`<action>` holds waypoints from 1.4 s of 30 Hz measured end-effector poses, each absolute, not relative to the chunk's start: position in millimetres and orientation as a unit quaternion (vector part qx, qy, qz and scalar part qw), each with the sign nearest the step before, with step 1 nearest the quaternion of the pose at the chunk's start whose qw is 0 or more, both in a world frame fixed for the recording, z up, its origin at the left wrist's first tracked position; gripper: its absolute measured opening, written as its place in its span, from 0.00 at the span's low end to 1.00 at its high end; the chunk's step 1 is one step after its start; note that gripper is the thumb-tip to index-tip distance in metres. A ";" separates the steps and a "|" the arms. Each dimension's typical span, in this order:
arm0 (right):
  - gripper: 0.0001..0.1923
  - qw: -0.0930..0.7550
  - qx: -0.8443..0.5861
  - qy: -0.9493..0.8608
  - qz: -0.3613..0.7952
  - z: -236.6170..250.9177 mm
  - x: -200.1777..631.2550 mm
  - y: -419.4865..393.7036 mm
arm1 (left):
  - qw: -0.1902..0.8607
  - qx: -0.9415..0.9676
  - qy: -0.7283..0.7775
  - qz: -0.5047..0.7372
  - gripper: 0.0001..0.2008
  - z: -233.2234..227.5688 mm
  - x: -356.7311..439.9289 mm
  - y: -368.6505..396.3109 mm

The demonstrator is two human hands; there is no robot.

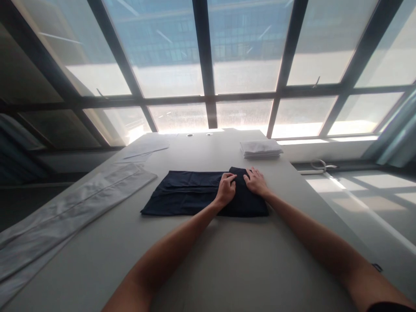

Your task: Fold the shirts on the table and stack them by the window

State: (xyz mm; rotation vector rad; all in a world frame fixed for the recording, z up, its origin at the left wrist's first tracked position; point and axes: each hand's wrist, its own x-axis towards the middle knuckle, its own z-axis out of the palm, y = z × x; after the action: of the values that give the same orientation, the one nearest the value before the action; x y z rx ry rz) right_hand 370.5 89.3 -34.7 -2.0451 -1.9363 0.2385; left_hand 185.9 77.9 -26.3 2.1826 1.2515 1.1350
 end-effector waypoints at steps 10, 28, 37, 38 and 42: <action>0.30 0.151 -0.673 -0.723 0.040 -29.0 362.5 80.1 | 0.091 0.858 0.448 0.236 0.21 -13.2 176.9 64.6; 0.30 0.110 -0.640 -0.760 0.032 -30.8 356.9 87.0 | 0.175 0.859 0.453 0.160 0.29 -23.5 185.1 63.3; 0.30 0.105 -0.636 -0.765 0.024 -34.7 356.9 86.4 | 0.105 0.813 0.559 0.121 0.28 -19.0 101.3 109.8; 0.30 0.104 -0.636 -0.764 0.025 -34.4 356.7 86.4 | 0.093 0.809 0.569 0.115 0.28 -19.1 87.7 111.1; 0.30 0.104 -0.633 -0.767 0.018 -33.0 355.9 84.6 | 0.050 0.782 0.616 0.085 0.28 -20.7 22.6 109.6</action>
State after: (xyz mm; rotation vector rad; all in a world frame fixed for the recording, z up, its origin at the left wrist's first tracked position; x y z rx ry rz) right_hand 355.9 84.6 -33.0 -1.8651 -2.2622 0.0527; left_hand 22.6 109.6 -20.7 2.3804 1.8764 0.2583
